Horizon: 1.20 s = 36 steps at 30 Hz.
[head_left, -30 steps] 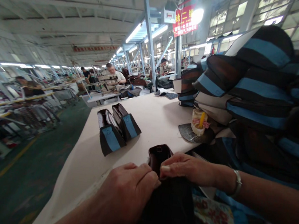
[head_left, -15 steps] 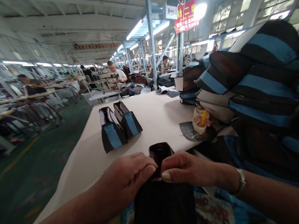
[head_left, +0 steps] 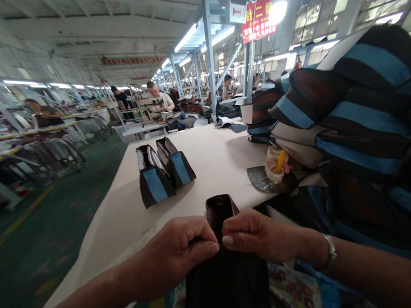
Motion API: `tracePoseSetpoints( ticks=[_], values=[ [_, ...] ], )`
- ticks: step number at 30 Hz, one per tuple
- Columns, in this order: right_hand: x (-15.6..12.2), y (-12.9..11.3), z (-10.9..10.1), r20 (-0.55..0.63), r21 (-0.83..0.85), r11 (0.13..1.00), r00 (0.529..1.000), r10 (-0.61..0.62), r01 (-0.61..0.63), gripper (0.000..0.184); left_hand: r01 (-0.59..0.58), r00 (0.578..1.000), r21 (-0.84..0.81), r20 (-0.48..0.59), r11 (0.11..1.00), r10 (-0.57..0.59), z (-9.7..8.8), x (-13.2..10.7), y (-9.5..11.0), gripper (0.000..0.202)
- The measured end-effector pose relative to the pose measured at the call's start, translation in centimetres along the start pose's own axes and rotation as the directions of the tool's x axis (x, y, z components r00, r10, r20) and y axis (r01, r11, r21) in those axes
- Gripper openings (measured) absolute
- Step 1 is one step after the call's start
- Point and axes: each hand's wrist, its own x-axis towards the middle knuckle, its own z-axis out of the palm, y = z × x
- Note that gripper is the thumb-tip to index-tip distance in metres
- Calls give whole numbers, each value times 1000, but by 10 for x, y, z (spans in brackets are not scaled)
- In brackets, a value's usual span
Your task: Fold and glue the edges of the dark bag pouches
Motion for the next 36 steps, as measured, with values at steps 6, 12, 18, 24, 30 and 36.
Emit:
tracePoseSetpoints(
  ticks=[6,12,18,24,30,36],
  values=[
    [-7,7,-2,-36,111,993,998,54,-50,44,33,995,-303,103,952,-1,1,5,-27,43],
    [-16,-12,-26,-70,-370,928,995,-74,43,49,25,992,-189,128,982,0,-23,7,-15,52],
    [-12,-10,-54,-2,-563,826,1000,-15,11,45,-55,959,62,282,997,35,-20,18,8,47],
    [-8,11,-87,87,-588,809,996,35,23,37,-56,971,41,234,998,45,-19,21,-9,47],
    [-8,-15,-73,-53,-754,657,994,-92,20,36,-113,975,135,204,984,84,-83,24,-29,40],
    [0,-27,-51,23,-793,606,997,-71,61,29,86,898,336,381,938,-219,-110,23,-48,29]
  ],
)
